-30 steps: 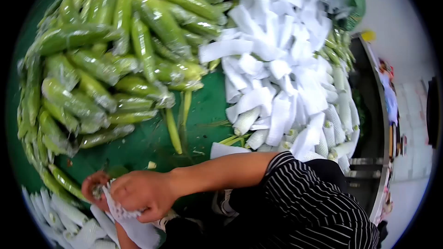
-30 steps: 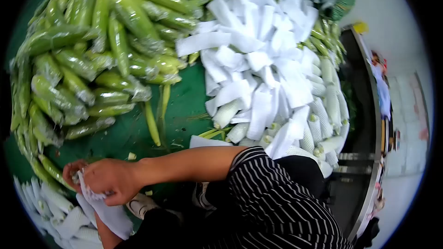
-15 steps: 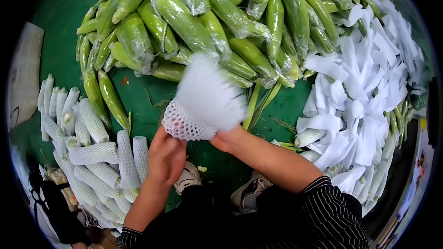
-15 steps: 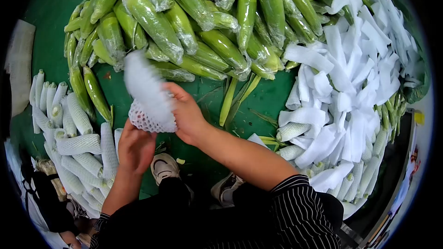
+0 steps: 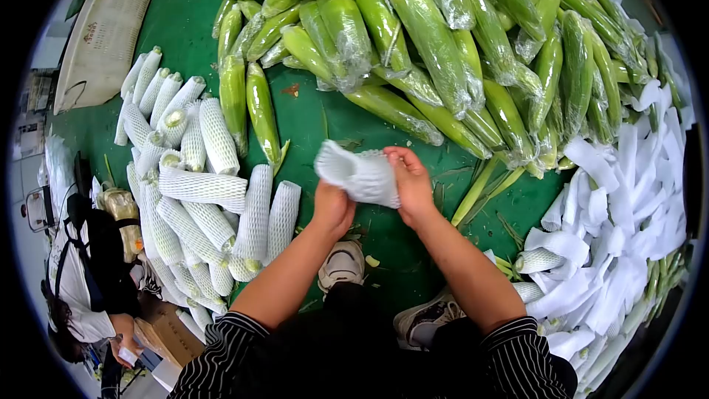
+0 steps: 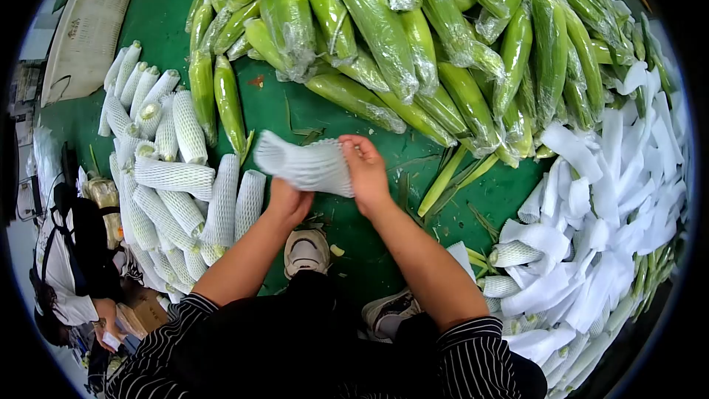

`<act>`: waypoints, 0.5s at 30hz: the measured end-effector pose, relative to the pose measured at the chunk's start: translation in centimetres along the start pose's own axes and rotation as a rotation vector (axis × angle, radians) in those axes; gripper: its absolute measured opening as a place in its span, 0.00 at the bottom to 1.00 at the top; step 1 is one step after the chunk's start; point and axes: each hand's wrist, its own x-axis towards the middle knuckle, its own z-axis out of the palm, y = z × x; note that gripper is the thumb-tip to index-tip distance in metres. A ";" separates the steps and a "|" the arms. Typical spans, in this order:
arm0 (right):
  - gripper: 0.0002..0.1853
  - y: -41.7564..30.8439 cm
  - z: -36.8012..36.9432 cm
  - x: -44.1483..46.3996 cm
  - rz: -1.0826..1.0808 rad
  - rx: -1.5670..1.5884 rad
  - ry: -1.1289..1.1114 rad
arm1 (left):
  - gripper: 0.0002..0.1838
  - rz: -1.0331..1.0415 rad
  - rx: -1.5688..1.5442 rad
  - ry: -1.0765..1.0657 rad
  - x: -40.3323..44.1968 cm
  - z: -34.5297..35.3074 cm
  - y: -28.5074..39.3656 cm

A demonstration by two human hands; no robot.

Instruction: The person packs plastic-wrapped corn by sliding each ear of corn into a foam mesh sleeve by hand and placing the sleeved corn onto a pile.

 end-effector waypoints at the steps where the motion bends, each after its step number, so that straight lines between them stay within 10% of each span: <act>1: 0.11 0.1 0.5 -0.5 -0.032 -0.076 -0.018 | 0.12 -0.001 0.042 0.091 -1.3 1.4 1.2; 12: 0.12 1.9 2.2 0.1 -0.163 -0.429 0.047 | 0.07 0.228 0.333 0.200 1.6 -4.0 -0.8; 15: 0.14 1.5 3.9 0.4 -0.176 -0.578 0.105 | 0.10 0.085 -0.108 0.309 0.7 -2.5 -0.2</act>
